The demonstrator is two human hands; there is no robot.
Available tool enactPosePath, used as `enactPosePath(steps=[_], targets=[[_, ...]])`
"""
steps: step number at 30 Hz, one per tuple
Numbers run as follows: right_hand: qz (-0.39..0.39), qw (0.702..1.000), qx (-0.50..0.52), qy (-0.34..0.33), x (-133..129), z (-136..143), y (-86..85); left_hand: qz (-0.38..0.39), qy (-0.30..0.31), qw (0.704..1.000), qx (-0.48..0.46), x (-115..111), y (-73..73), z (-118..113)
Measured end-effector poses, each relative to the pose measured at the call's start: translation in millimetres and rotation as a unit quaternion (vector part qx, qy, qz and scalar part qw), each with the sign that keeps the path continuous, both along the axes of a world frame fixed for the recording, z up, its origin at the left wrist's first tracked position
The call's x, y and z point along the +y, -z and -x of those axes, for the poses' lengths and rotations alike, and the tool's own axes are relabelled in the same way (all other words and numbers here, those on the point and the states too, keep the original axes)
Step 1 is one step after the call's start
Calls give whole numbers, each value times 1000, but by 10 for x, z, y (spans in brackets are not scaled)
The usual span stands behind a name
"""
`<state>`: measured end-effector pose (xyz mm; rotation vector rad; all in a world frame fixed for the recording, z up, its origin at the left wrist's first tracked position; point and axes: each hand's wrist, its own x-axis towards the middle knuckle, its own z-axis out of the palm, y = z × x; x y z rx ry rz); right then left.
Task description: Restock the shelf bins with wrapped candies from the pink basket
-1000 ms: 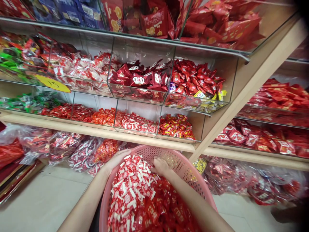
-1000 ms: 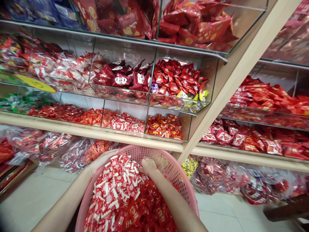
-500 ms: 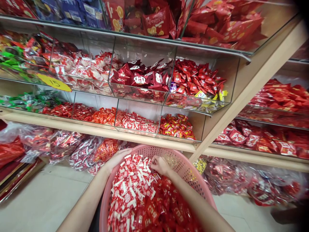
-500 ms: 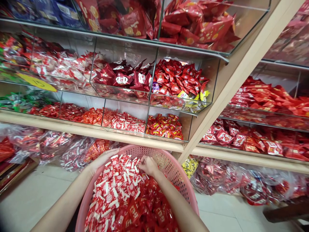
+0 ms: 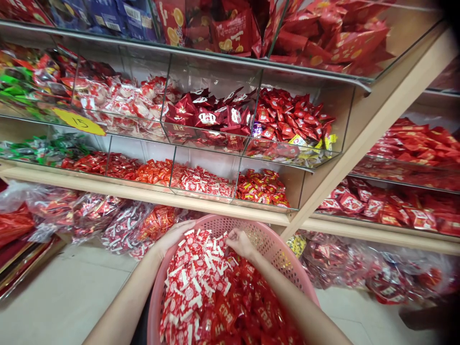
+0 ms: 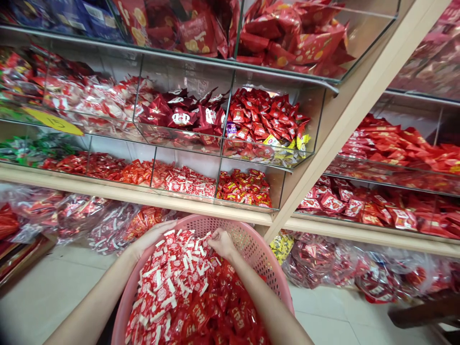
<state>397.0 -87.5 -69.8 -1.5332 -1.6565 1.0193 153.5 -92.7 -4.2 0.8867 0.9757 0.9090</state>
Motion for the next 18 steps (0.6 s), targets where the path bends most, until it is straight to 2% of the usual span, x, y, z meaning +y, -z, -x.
enactPosePath(steps=[6, 12, 18], targets=[[77, 990, 114, 17, -12, 110, 4, -22, 0, 1000, 18, 45, 69, 20], [156, 968, 199, 6, -109, 243, -133, -20, 7, 1000, 19, 36, 49, 13], [170, 956, 240, 13, -141, 301, -202, -25, 8, 999, 22, 19, 22, 1]])
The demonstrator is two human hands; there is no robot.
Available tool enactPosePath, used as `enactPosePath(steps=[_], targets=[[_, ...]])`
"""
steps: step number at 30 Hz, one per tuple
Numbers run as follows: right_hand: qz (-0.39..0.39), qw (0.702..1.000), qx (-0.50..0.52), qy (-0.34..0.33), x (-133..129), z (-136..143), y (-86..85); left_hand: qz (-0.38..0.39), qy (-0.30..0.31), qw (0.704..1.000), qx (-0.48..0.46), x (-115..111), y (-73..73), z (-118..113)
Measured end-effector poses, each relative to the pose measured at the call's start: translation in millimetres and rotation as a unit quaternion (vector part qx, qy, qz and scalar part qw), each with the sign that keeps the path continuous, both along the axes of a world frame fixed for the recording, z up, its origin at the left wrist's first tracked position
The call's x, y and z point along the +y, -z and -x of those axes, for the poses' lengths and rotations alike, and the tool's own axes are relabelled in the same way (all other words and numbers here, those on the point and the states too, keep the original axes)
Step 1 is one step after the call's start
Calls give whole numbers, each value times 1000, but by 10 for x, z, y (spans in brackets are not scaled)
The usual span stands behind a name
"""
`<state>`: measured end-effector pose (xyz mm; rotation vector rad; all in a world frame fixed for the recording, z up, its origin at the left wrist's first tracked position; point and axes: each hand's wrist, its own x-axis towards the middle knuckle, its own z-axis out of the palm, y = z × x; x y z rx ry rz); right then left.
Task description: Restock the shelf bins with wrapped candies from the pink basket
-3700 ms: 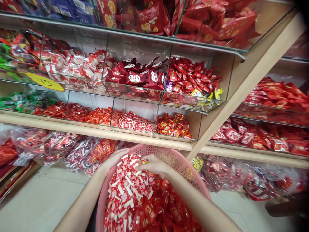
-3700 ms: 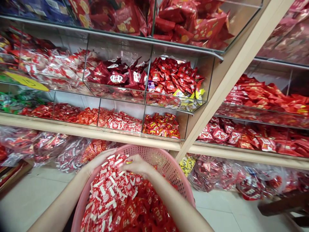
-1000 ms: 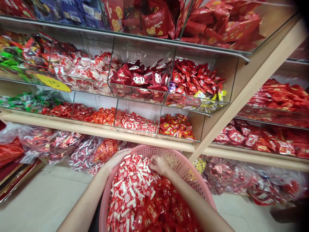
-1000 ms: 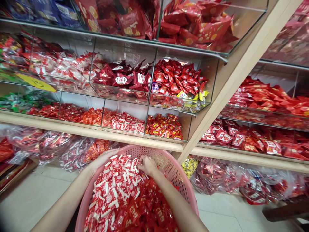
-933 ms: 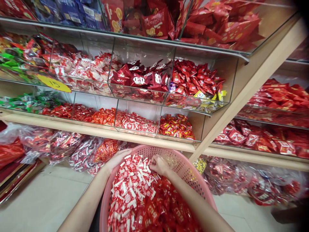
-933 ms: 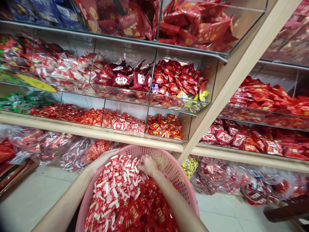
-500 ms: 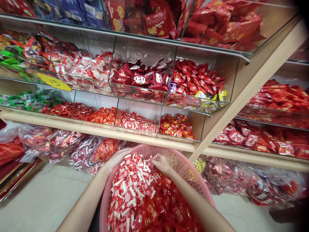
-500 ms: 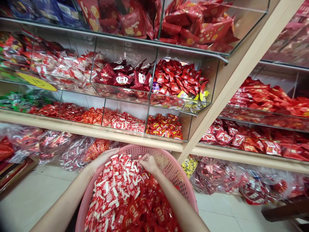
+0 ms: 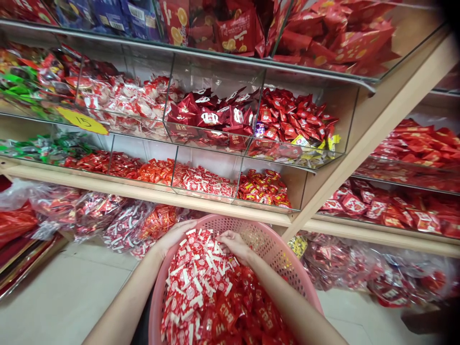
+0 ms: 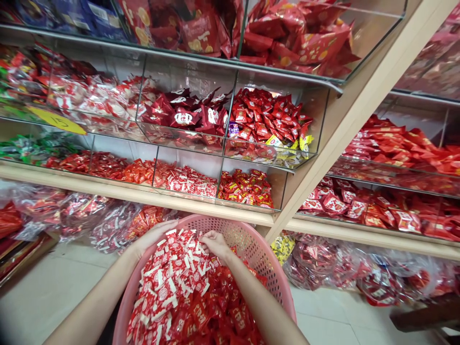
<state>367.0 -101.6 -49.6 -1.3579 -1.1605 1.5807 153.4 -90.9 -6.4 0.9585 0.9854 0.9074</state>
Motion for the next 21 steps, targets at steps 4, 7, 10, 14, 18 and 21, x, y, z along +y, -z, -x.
enactPosePath(steps=[4, 7, 10, 14, 18, 21], targets=[[-14, 1000, 3, 14, -19, -33, -85, 3, 9, 1000, -8, -15, 5, 6], [-54, 998, -2, 30, -53, -15, -242, 3, 10, 1000, -8, -13, 9, 10], [-163, 986, -17, 3, -177, 100, -480, -25, -2, 999, 24, 6, 3, 13], [-277, 951, -60, -120, -492, 364, -789, -69, -39, 994, 79, 33, 4, 16], [-350, 910, -131, -177, -690, 483, -962, -75, -55, 992, 87, 23, -1, 23], [-396, 885, -196, -142, -611, 307, -1095, -56, -29, 995, 73, -7, -33, 20]])
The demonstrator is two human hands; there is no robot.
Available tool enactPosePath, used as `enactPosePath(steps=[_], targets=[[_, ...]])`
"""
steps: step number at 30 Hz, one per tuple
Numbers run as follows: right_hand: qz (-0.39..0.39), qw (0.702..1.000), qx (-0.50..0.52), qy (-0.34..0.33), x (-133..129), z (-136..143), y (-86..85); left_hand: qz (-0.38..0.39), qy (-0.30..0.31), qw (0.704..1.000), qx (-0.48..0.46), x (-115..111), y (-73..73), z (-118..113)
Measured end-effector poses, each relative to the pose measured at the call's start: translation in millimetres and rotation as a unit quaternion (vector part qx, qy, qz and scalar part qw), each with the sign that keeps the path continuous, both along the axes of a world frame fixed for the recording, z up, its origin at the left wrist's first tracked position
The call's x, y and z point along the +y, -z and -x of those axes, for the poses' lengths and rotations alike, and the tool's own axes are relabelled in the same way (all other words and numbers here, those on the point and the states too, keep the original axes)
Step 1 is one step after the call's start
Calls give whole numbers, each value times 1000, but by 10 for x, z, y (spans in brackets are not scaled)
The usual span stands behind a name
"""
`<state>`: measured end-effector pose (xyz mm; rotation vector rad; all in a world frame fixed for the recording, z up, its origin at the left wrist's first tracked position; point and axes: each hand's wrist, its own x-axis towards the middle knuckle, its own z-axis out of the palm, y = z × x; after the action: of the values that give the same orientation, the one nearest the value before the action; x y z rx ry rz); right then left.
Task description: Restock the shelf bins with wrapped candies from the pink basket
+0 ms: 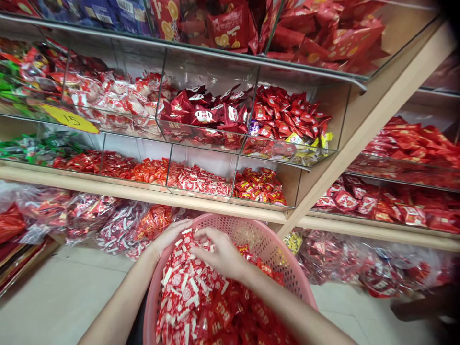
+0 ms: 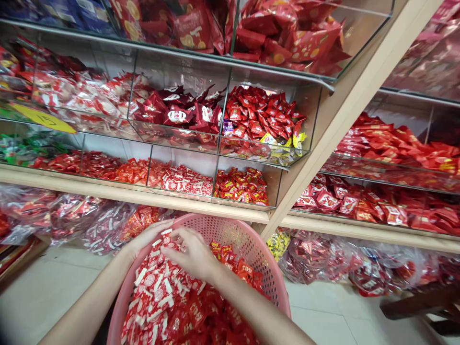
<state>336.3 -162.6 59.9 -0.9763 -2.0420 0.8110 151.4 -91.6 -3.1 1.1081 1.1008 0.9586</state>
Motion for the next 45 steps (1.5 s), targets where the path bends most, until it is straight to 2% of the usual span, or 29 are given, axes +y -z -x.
enactPosePath(steps=[2, 5, 8, 11, 14, 19, 23, 30, 36, 40, 43, 45], targets=[[-54, 997, -18, 51, 165, -249, -123, 29, 27, 999, -28, -17, -23, -7], [-125, 981, -50, 138, 535, -740, -317, 48, 21, 997, -50, -24, -40, -18], [-191, 934, -118, 279, 935, -1217, -452, 42, 15, 998, -45, -14, -41, -25], [-186, 883, -229, 364, 1222, -1480, -515, 39, 22, 998, -37, -3, -41, -30], [-166, 862, -314, 361, 1385, -1446, -525, 42, 31, 998, -42, 6, -38, -33], [-87, 859, -385, 327, 1620, -1108, -458, 38, 22, 999, -28, 15, -31, -18], [-30, 846, -423, 323, 1772, -993, -409, 54, 23, 998, -36, 17, -30, 0], [-105, 831, -454, 303, 1774, -1030, -432, 77, 29, 995, -47, 17, -39, -18], [-154, 855, -405, 286, 1755, -1107, -393, 76, 34, 995, -48, 7, -73, -40], [-168, 873, -347, 298, 1757, -1148, -360, 76, 26, 996, -40, 18, -53, -35], [-170, 893, -252, 333, 1789, -1178, -366, 73, 22, 996, -39, 25, -38, -30], [-165, 908, -146, 356, 1824, -1199, -403, 67, 22, 997, -30, 29, -39, -29]])
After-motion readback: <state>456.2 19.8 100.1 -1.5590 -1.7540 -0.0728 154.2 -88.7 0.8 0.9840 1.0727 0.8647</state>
